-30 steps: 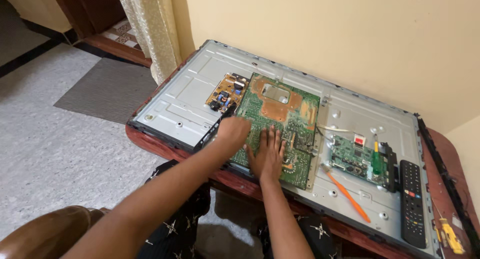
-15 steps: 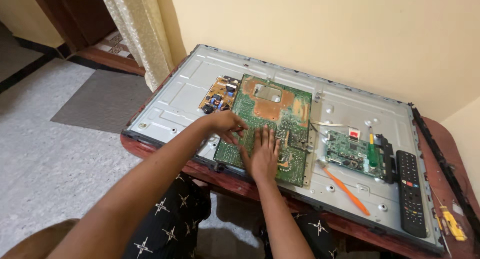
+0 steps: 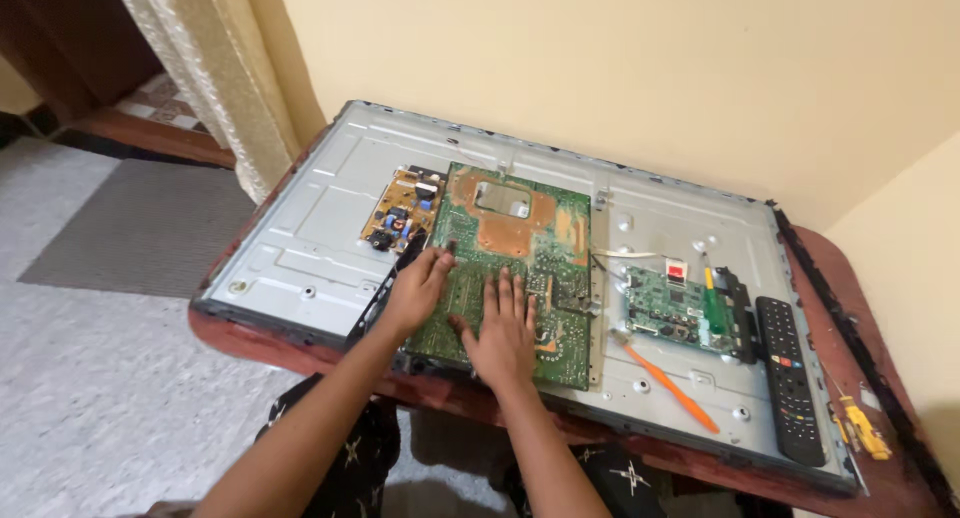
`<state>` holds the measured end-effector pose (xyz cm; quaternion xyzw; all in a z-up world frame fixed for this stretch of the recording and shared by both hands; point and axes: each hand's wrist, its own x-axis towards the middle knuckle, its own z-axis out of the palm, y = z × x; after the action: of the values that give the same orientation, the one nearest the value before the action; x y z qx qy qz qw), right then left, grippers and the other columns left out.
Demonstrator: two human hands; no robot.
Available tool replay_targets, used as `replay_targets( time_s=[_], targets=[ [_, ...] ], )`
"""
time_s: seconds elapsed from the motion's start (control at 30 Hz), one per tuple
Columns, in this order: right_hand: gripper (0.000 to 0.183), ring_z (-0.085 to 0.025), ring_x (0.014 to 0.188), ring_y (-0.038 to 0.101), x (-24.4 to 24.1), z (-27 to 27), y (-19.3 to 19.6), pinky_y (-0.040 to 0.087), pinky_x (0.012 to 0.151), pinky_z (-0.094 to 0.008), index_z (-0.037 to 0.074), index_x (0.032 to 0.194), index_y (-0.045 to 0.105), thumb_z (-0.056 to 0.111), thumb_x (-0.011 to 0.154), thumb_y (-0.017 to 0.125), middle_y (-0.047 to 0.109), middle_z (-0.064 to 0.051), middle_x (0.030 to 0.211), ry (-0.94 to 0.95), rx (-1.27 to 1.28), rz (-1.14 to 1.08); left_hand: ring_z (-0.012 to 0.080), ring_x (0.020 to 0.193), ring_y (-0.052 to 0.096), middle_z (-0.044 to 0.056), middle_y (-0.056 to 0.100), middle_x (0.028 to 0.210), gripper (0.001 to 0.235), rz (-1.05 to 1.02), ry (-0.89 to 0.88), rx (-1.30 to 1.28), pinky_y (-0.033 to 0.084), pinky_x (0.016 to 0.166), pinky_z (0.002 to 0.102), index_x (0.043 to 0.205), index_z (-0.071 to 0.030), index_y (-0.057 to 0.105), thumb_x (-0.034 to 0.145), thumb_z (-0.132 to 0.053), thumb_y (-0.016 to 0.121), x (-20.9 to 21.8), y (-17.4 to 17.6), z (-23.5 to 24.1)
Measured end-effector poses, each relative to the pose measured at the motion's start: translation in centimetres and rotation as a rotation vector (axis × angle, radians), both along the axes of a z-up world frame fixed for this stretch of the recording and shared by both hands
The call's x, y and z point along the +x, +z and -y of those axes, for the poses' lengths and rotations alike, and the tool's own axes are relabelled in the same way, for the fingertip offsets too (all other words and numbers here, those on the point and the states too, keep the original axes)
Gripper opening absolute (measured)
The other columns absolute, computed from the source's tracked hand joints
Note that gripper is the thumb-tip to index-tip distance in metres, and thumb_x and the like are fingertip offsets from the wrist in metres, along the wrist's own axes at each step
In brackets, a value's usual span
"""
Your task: The person wipes a large green circuit board with a cloth, then flips it over and continues wiping the other side. The person also briefly touches a smaller circuit board nearby.
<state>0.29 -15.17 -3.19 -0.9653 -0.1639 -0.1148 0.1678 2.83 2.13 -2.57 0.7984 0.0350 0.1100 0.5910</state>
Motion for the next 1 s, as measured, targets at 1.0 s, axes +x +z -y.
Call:
replay_targets(
  time_s=[1.0],
  targets=[
    [0.084,-0.039,0.153,0.019,0.2,0.5,-0.6,0.013,0.122,-0.057,-0.001,0.153,0.038,0.058,0.096,0.055,0.026,-0.022,0.165,0.036,-0.025,0.055,0.0309,0.082,0.075,0.011,0.078,0.091,0.026,0.267,-0.04,0.451,0.059,0.069,0.043,0.102,-0.011,0.074,0.085,-0.029,0.077,0.9,2.3,-0.1]
  ],
)
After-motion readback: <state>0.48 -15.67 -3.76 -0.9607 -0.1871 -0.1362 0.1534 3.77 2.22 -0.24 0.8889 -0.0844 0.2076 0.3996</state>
